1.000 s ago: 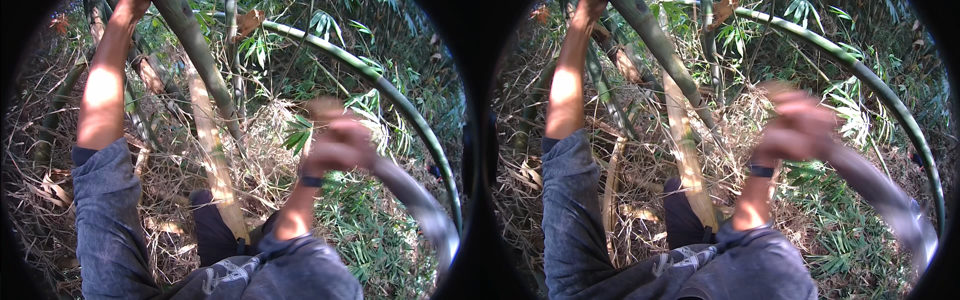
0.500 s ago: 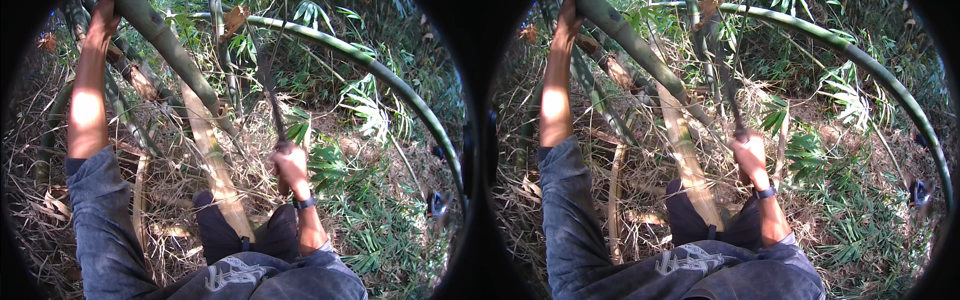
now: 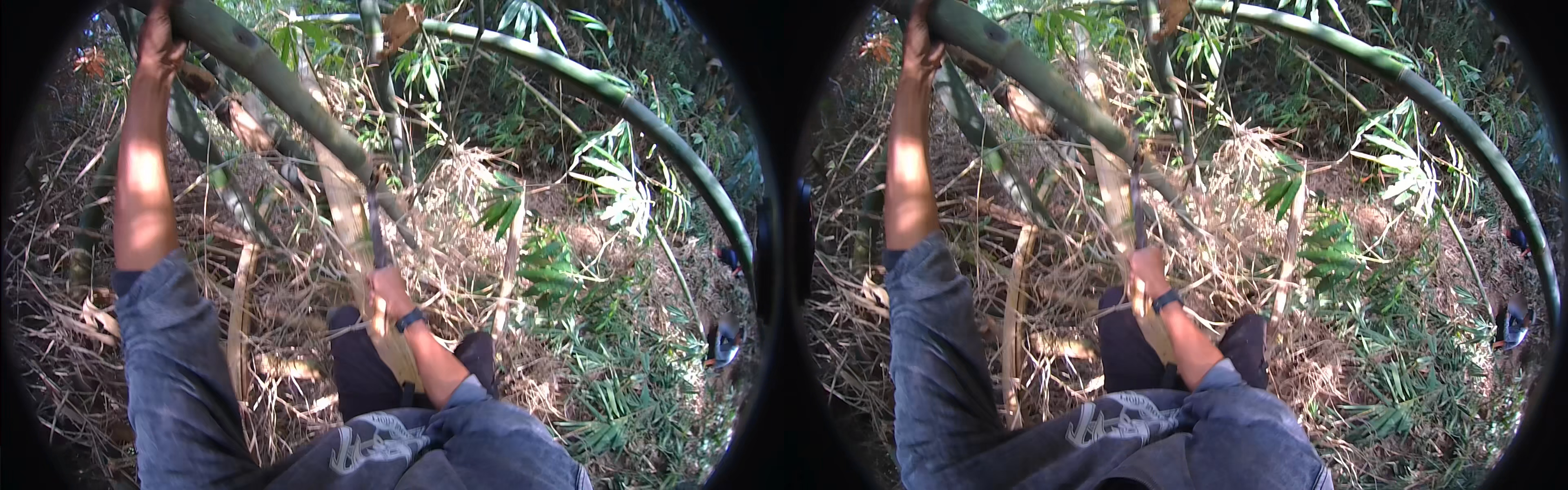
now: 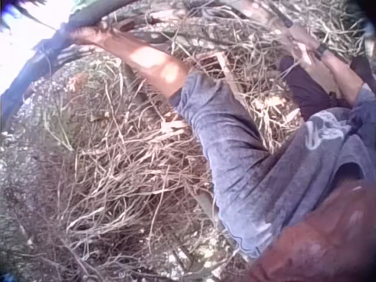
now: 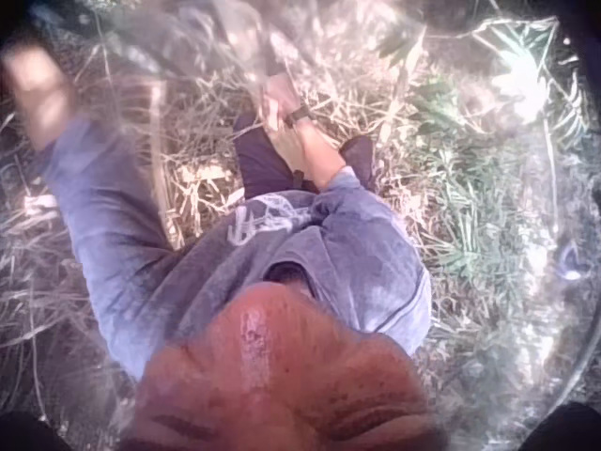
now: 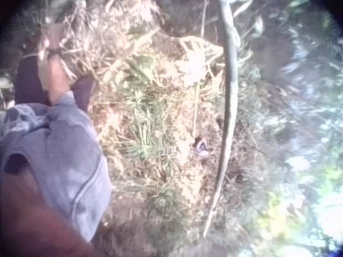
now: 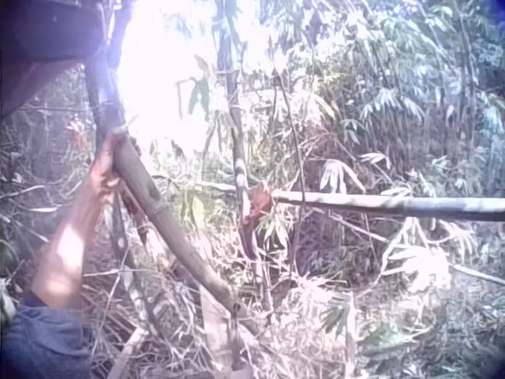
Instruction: The person uses a machete to chop a long bamboo stalk into smaller sections. They hold the bamboo with one hand and repeatedly strike it with the machete in the other hand to sever the stalk. The person works in a dense bamboo forest environment.
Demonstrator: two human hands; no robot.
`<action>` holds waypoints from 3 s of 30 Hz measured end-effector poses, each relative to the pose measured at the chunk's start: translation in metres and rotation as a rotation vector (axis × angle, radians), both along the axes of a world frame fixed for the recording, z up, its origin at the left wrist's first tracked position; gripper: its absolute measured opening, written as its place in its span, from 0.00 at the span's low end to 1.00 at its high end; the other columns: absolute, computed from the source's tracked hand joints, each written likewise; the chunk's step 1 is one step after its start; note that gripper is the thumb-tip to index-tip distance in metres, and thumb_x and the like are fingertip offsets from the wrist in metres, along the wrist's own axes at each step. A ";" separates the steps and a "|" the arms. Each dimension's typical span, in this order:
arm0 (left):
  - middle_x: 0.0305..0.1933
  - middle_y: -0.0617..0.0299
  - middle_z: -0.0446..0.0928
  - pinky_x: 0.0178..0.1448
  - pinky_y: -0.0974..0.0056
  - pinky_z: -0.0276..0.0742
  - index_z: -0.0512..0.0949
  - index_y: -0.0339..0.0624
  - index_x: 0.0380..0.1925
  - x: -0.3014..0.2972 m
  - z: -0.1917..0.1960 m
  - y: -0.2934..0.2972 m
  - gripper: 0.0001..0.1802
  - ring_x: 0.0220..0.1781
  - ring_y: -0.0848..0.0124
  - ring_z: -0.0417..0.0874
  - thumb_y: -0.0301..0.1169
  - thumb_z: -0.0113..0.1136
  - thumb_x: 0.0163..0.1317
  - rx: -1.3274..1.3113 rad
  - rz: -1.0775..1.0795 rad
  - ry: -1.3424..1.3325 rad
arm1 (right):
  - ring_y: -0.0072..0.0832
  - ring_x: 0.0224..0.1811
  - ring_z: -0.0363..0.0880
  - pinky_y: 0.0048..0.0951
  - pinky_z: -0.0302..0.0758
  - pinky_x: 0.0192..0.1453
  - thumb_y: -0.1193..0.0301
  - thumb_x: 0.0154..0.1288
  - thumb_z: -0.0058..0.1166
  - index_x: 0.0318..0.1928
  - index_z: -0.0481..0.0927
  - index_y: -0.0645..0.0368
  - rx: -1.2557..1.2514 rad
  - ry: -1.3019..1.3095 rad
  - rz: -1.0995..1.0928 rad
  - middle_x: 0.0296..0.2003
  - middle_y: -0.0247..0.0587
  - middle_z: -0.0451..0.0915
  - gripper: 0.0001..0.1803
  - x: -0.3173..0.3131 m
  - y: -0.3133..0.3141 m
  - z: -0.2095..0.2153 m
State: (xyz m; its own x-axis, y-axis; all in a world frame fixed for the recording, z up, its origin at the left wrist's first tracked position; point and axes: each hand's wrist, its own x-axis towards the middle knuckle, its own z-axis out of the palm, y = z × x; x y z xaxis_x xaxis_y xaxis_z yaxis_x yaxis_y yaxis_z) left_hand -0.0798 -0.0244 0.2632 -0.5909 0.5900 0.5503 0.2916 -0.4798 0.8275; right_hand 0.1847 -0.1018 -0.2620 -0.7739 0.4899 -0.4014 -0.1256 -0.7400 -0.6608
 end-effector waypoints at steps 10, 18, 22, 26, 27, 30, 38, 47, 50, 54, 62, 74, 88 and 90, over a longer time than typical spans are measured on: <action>0.40 0.50 0.79 0.52 0.58 0.80 0.73 0.30 0.46 -0.072 0.003 -0.022 0.27 0.44 0.61 0.83 0.38 0.69 0.53 0.055 0.050 -0.046 | 0.21 0.11 0.69 0.24 0.69 0.15 0.76 0.54 0.54 0.24 0.70 0.60 0.256 -0.321 0.207 0.16 0.33 0.71 0.06 0.069 0.080 0.088; 0.31 0.61 0.73 0.37 0.61 0.77 0.74 0.42 0.43 -0.032 -0.001 0.003 0.24 0.31 0.68 0.77 0.45 0.66 0.53 0.039 0.195 -0.100 | 0.23 0.17 0.74 0.24 0.73 0.22 0.78 0.60 0.49 0.37 0.73 0.62 1.003 0.439 -0.910 0.20 0.38 0.75 0.05 0.098 0.134 0.279; 0.31 0.60 0.74 0.34 0.60 0.77 0.73 0.43 0.43 -0.063 -0.001 -0.013 0.22 0.30 0.67 0.77 0.42 0.67 0.53 0.034 -0.026 -0.007 | 0.29 0.22 0.73 0.34 0.74 0.24 0.64 0.66 0.40 0.32 0.67 0.59 0.935 1.006 -1.063 0.20 0.39 0.71 0.11 0.084 0.168 0.322; 0.41 0.51 0.79 0.52 0.60 0.79 0.73 0.31 0.47 -0.077 0.013 -0.017 0.25 0.44 0.63 0.82 0.37 0.67 0.55 0.045 0.070 -0.043 | 0.37 0.24 0.76 0.37 0.75 0.32 0.69 0.59 0.50 0.38 0.75 0.72 0.814 -0.524 0.045 0.21 0.48 0.76 0.15 0.014 0.069 0.086; 0.37 0.52 0.80 0.48 0.61 0.80 0.74 0.33 0.44 -0.076 0.013 -0.023 0.23 0.41 0.64 0.83 0.36 0.67 0.54 0.036 0.057 0.003 | 0.39 0.23 0.77 0.39 0.75 0.34 0.71 0.51 0.56 0.41 0.77 0.77 0.704 -0.580 0.358 0.22 0.53 0.78 0.20 0.011 0.051 0.029; 0.32 0.56 0.80 0.40 0.64 0.81 0.77 0.35 0.39 -0.046 -0.037 -0.069 0.18 0.33 0.68 0.83 0.36 0.68 0.53 -0.090 0.225 0.062 | 0.28 0.15 0.74 0.32 0.73 0.20 0.74 0.53 0.54 0.29 0.76 0.70 0.248 -0.345 0.164 0.16 0.41 0.74 0.09 0.033 0.034 0.059; 0.28 0.60 0.80 0.34 0.68 0.79 0.80 0.37 0.37 0.047 -0.067 -0.114 0.18 0.27 0.73 0.81 0.41 0.67 0.54 -0.441 0.409 0.371 | 0.21 0.14 0.70 0.27 0.66 0.17 0.67 0.54 0.53 0.19 0.76 0.64 0.572 -0.021 0.178 0.15 0.38 0.75 0.13 0.173 0.080 0.060; 0.40 0.40 0.80 0.51 0.50 0.78 0.74 0.35 0.48 0.177 -0.173 -0.069 0.33 0.44 0.49 0.82 0.49 0.62 0.49 -0.854 0.316 0.680 | 0.23 0.14 0.69 0.30 0.64 0.18 0.75 0.51 0.56 0.20 0.74 0.62 0.541 -0.719 -0.176 0.14 0.35 0.72 0.08 0.340 0.015 0.112; 0.36 0.41 0.80 0.47 0.50 0.80 0.72 0.36 0.43 0.237 -0.203 -0.083 0.28 0.40 0.48 0.83 0.42 0.65 0.46 -0.882 0.171 0.714 | 0.23 0.13 0.69 0.25 0.65 0.16 0.76 0.53 0.58 0.23 0.74 0.61 0.429 -0.604 -0.489 0.14 0.32 0.71 0.07 0.375 -0.001 0.132; 0.36 0.44 0.79 0.39 0.49 0.80 0.68 0.38 0.45 0.260 -0.295 -0.099 0.29 0.35 0.50 0.83 0.37 0.70 0.45 -0.853 0.147 1.055 | 0.21 0.12 0.68 0.24 0.65 0.15 0.73 0.53 0.62 0.23 0.74 0.60 0.425 -0.655 -0.700 0.14 0.31 0.71 0.09 0.402 -0.011 0.113; 0.30 0.47 0.77 0.33 0.55 0.79 0.68 0.36 0.45 0.288 -0.330 -0.129 0.27 0.31 0.55 0.81 0.31 0.69 0.46 -0.623 -0.020 1.041 | 0.21 0.14 0.67 0.27 0.67 0.19 0.75 0.59 0.51 0.30 0.71 0.60 -0.046 -0.376 -0.744 0.16 0.30 0.67 0.04 0.434 -0.066 0.124; 0.40 0.51 0.75 0.51 0.55 0.72 0.68 0.38 0.48 0.382 -0.323 -0.177 0.33 0.44 0.54 0.79 0.28 0.72 0.40 -0.664 -0.208 1.074 | 0.18 0.22 0.67 0.23 0.69 0.24 0.56 0.71 0.46 0.49 0.73 0.59 -0.395 0.358 -0.465 0.38 0.38 0.77 0.19 0.337 -0.044 0.153; 0.31 0.57 0.75 0.48 0.54 0.73 0.73 0.49 0.40 0.530 -0.317 -0.093 0.09 0.36 0.63 0.79 0.33 0.51 0.60 -0.257 -0.198 1.212 | 0.19 0.19 0.70 0.19 0.69 0.19 0.43 0.62 0.53 0.39 0.76 0.58 0.222 0.177 -0.982 0.24 0.33 0.77 0.28 0.452 -0.033 0.161; 0.32 0.59 0.75 0.49 0.54 0.70 0.73 0.51 0.42 0.545 -0.323 -0.090 0.10 0.38 0.66 0.78 0.33 0.51 0.60 -0.133 -0.198 1.186 | 0.18 0.17 0.69 0.19 0.67 0.18 0.42 0.62 0.53 0.37 0.77 0.57 0.150 0.094 -1.176 0.20 0.31 0.75 0.28 0.451 -0.042 0.176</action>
